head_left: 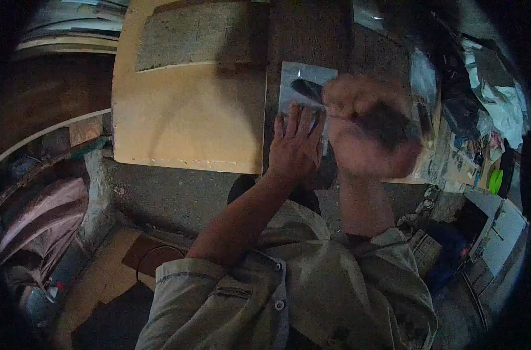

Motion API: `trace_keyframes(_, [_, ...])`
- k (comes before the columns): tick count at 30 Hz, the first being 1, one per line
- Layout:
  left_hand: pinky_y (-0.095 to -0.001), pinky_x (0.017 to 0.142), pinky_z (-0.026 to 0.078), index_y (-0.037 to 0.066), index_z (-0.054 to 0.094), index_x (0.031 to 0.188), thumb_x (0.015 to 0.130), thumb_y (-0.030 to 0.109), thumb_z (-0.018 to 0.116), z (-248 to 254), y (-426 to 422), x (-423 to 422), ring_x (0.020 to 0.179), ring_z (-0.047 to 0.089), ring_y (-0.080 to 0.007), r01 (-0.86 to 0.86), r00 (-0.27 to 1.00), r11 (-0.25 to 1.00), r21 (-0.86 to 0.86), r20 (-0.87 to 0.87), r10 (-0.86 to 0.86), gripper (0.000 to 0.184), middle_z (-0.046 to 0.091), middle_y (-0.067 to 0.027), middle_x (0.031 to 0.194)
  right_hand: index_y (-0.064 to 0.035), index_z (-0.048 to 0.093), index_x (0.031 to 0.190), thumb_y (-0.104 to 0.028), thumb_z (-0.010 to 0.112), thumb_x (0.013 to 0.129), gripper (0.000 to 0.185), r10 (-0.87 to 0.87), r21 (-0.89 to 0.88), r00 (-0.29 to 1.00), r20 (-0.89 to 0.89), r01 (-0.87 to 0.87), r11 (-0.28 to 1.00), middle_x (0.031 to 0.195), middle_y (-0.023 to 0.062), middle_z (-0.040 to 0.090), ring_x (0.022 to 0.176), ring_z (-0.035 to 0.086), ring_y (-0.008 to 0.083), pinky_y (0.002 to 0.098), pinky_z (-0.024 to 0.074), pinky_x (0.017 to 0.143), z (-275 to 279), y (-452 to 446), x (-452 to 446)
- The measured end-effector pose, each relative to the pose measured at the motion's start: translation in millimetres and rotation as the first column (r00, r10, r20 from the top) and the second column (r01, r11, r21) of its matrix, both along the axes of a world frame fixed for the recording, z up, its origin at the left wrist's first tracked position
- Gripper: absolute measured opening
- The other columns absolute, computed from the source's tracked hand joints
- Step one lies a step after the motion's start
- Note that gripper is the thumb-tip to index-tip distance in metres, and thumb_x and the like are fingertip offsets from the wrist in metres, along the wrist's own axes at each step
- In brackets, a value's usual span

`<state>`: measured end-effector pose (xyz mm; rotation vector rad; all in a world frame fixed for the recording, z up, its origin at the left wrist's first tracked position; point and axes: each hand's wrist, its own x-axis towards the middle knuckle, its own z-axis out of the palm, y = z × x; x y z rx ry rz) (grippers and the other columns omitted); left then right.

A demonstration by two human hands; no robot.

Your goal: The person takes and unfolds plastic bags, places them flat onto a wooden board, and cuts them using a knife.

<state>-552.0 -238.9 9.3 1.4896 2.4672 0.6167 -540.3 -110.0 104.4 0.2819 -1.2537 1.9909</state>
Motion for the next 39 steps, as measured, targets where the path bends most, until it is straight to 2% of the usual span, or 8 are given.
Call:
trace_keyframes(2, [-0.0577,0.105,0.027,0.013,0.042,0.14,0.088,0.028,0.054,1.1,1.7,-3.0,0.134,0.033,-0.0383,-0.001,1.0,1.0,-0.001,-0.005,0.001,0.055,0.039,-0.0163,0.139,-0.0011,0.055,0.104,-0.063,0.052,0.081,0.066,-0.014,0.048,1.0,-0.028,0.016,0.999,0.09,0.014,0.053,0.079,0.05,0.0248,0.0434,0.039,0.074,4.2,-3.4,3.5])
trace_keyframes(5, [-0.0575,0.104,0.028,0.011,0.041,0.14,0.086,0.027,0.056,3.3,1.3,-0.9,0.132,0.035,-0.0384,-0.005,1.0,1.0,0.03,-0.013,0.005,0.058,0.04,-0.017,0.138,-0.0017,0.055,0.1,-0.069,0.05,0.081,0.07,-0.148,-0.035,0.961,0.232,0.16,0.986,0.087,0.0137,0.053,0.076,0.048,0.0245,0.0427,0.0389,0.073,0.3,-6.8,7.8])
trace_keyframes(8, [-0.0572,0.104,0.029,0.009,0.041,0.14,0.086,0.026,0.056,6.9,1.6,-2.1,0.13,0.037,-0.0383,0.013,0.999,0.999,0.032,-0.035,-0.012,0.058,0.04,-0.0181,0.136,0.0032,0.052,0.098,-0.077,0.05,0.077,0.083,0.008,-0.064,0.998,-0.06,-0.012,0.998,0.087,0.0123,0.052,0.078,0.048,0.0231,0.0363,0.0404,0.073,-4.6,10.6,3.2])
trace_keyframes(14, [-0.0576,0.103,0.031,0.009,0.044,0.137,0.086,0.025,0.056,8.7,4.3,-3.8,0.129,0.038,-0.0381,0.034,0.999,0.999,-0.007,-0.04,-0.034,0.054,0.042,-0.0187,0.134,0.0025,0.052,0.097,-0.07,0.054,0.08,0.075,-0.062,0.121,0.997,0.043,0.056,0.991,0.085,0.0118,0.053,0.078,0.049,0.0227,0.0364,0.0398,0.071,-8.4,23.6,15.5])
trace_keyframes(26, [-0.0579,0.103,0.028,0.009,0.045,0.136,0.084,0.018,0.058,9.5,7.1,-3.4,0.129,0.036,-0.0398,-0.012,1.0,0.999,0.033,0.002,0.012,0.055,0.041,-0.018,0.134,-0.0025,0.053,0.094,-0.061,0.048,0.085,0.059,-0.219,0.023,0.967,0.128,0.218,0.976,0.081,0.0125,0.052,0.074,0.046,0.0229,0.0399,0.0361,0.067,4.3,31.5,40.7])
trace_keyframes(29, [-0.0578,0.103,0.028,0.009,0.046,0.136,0.084,0.018,0.059,8.0,4.4,1.0,0.129,0.036,-0.0392,-0.005,1.0,0.999,0.034,-0.006,0.005,0.054,0.041,-0.0175,0.134,-0.0022,0.053,0.094,-0.062,0.047,0.085,0.061,-0.23,-0.216,0.934,0.272,0.292,0.932,0.081,0.0116,0.052,0.073,0.047,0.0227,0.0404,0.0366,0.068,0.6,27.7,45.4])
trace_keyframes(35, [-0.0577,0.104,0.027,0.007,0.047,0.134,0.086,0.022,0.057,1.1,3.9,0.9,0.129,0.035,-0.0387,-0.009,0.998,1.0,0.02,-0.055,0.01,0.052,0.039,-0.0177,0.135,-0.0019,0.054,0.095,-0.069,0.046,0.083,0.069,-0.128,0.035,0.989,0.074,0.126,0.991,0.08,0.011,0.052,0.074,0.049,0.0237,0.0413,0.0378,0.069,10.7,23.8,36.7])
trace_keyframes(39, [-0.0612,0.101,0.031,0.007,0.053,0.129,0.086,0.026,0.056,1.2,4.0,-0.1,0.128,0.038,-0.0412,0.005,0.998,1.0,0.027,-0.056,-0.003,0.047,0.044,-0.0194,0.134,-0.002,0.054,0.097,-0.073,0.045,0.08,0.074,-0.074,-0.009,0.997,0.023,0.074,0.997,0.08,0.0111,0.051,0.074,0.048,0.0234,0.0414,0.0376,0.069,15.6,-3.0,19.0])
